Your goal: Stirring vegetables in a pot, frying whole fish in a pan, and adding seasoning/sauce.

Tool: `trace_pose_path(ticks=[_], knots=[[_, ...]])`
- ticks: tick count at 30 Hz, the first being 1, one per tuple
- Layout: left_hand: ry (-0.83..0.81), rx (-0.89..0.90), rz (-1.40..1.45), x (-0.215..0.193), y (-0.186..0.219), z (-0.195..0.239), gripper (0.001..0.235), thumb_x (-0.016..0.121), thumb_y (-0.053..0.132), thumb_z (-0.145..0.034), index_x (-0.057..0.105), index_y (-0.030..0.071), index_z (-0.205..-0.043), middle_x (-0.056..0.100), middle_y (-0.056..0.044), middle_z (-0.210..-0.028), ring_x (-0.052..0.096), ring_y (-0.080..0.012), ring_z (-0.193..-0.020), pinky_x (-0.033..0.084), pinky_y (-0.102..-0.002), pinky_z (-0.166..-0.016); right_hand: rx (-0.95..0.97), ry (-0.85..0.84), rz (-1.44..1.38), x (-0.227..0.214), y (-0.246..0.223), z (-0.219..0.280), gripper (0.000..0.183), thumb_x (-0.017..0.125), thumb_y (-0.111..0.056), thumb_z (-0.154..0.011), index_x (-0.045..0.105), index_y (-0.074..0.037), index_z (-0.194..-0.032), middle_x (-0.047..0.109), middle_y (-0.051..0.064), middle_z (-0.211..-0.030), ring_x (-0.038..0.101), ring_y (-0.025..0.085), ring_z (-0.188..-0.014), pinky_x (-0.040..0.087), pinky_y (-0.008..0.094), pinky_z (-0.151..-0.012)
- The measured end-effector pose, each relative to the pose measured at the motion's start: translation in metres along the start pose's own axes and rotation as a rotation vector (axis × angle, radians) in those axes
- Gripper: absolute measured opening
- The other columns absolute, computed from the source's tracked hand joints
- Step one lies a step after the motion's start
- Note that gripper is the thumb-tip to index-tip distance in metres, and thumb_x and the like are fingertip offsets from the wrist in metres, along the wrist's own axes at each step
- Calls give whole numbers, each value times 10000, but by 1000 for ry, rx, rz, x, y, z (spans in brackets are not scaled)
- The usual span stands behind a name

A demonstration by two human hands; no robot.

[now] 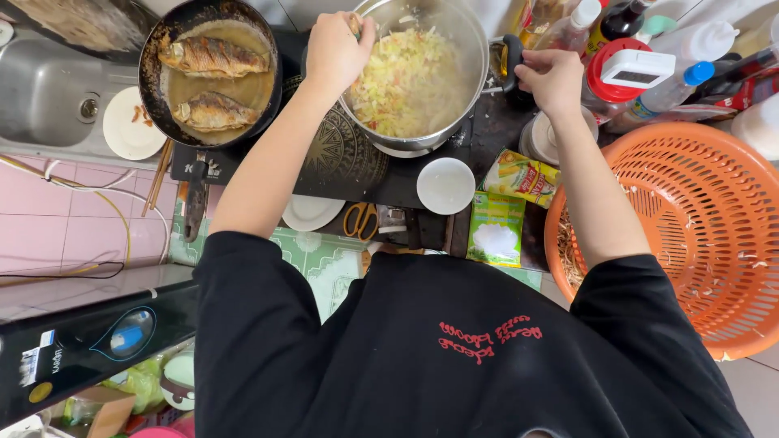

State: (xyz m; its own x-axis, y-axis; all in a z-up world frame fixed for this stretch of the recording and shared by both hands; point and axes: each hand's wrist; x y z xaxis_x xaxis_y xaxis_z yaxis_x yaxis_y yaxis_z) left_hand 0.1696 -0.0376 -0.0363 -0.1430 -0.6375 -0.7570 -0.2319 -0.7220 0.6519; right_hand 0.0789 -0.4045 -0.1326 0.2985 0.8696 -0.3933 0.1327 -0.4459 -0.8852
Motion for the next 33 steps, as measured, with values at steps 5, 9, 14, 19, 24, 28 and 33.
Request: trace_pose_path(ticks=[5, 9, 14, 19, 24, 28, 33], knots=[[435, 375, -144, 94, -66, -47, 212, 629, 159, -943, 792, 83, -829, 718, -102, -665, 721, -220, -553, 600, -367, -627, -2, -3, -22, 2, 6, 5, 303, 780, 0, -949, 715, 79, -1234, 776, 128, -1018, 757, 128, -795, 632, 237, -689], [215, 263, -134, 43, 21, 15, 374, 689, 252, -1000, 748, 10, -721, 666, -149, -610, 681, -295, -581, 583, -371, -654, -11, -3, -18, 2, 6, 6, 303, 775, 7, -953, 713, 80, -1240, 778, 134, -1018, 762, 131, -800, 638, 237, -692], [-403, 215, 97, -10, 60, 60, 225, 720, 337, -920, 762, 119, -887, 747, -48, -699, 764, -169, -632, 603, -314, -650, -43, -19, 27, -1, 2, 4, 287, 782, 3, -957, 720, 80, -1227, 776, 144, -1016, 762, 132, -791, 637, 239, -691], [-455, 616, -182, 29, -24, 16, 191, 717, 296, -974, 822, 138, -995, 765, -103, -901, 711, -224, -809, 559, -402, -787, -53, -32, 46, -2, 3, 4, 284, 781, 4, -966, 719, 83, -1231, 777, 146, -1008, 757, 137, -778, 622, 245, -686], [-99, 443, -137, -6, -5, 10, 238, 644, 262, -1035, 780, 80, -965, 748, -115, -857, 698, -204, -740, 558, -396, -700, -58, -23, 33, -1, 5, 2, 289, 782, 7, -967, 715, 93, -1235, 774, 144, -1009, 757, 130, -786, 628, 242, -688], [149, 195, -226, 48, -41, -16, 270, 598, 216, -1023, 708, 23, -870, 642, -74, -612, 635, -145, -512, 549, -303, -495, -89, -23, 36, 0, 7, 5, 290, 782, 6, -985, 712, 102, -1249, 774, 139, -1017, 759, 128, -792, 631, 239, -695], [112, 287, -195, 83, -35, -1, 345, 600, 206, -1029, 712, 54, -740, 597, -46, -520, 625, -142, -476, 568, -313, -608, -100, -25, 56, 0, 5, 9, 291, 780, 6, -994, 709, 104, -1259, 779, 141, -1013, 757, 133, -787, 623, 240, -695]])
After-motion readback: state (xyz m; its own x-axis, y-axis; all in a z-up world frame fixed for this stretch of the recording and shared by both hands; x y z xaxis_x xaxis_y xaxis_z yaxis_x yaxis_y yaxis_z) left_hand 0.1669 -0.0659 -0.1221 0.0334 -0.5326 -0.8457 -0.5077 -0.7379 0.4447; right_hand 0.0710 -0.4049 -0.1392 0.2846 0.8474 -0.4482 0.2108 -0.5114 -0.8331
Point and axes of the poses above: each hand's wrist, its own z-axis away from the middle knuckle, its own x-axis out of the palm, y = z × x
